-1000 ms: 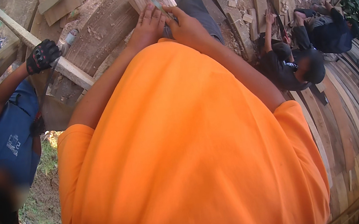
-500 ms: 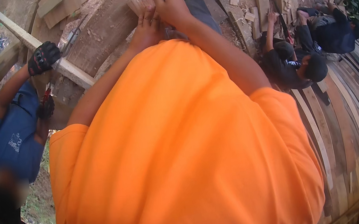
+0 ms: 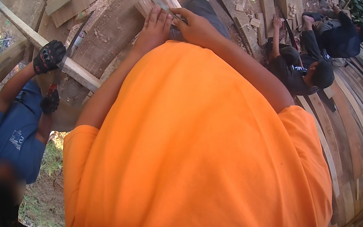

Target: The person carves a wooden block held on a larger beam using a small knife, then checks the shape by picking it up and looking at it.

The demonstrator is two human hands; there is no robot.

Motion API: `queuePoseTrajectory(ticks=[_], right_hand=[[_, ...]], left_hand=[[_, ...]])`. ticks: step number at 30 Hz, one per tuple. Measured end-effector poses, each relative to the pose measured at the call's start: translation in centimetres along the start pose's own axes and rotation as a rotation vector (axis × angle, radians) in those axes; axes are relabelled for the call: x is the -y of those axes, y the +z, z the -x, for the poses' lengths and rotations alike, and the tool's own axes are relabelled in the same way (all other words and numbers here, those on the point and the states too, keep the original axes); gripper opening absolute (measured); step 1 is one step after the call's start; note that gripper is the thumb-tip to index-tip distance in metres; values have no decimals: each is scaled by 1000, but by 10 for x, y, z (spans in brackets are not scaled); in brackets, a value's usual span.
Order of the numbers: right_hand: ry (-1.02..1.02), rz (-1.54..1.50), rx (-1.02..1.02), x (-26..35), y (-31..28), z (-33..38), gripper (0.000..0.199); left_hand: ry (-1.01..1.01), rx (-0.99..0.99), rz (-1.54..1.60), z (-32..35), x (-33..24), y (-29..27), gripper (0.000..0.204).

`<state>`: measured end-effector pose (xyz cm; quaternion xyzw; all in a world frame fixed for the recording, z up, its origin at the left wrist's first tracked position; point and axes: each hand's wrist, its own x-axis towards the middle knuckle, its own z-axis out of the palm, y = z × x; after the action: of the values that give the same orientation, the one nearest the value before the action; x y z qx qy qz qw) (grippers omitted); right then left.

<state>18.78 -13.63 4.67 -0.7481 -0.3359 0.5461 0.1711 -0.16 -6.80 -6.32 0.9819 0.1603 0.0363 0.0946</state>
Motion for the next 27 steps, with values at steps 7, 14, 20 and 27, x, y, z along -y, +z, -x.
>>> queuePoseTrajectory(ticks=[7, 14, 20, 27], right_hand=[[39, -16, -26, 4, 8, 3, 46], [118, 12, 19, 22, 0, 2, 46], [105, -6, -13, 21, 4, -3, 45], [-137, -33, -164, 4, 22, -62, 47]], left_hand=[[-19, -3, 26, 1, -1, -3, 48], [9, -10, 10, 1, 4, 6, 49], [28, 22, -24, 1, 6, 10, 50], [24, 24, 9, -12, 7, 6, 45]])
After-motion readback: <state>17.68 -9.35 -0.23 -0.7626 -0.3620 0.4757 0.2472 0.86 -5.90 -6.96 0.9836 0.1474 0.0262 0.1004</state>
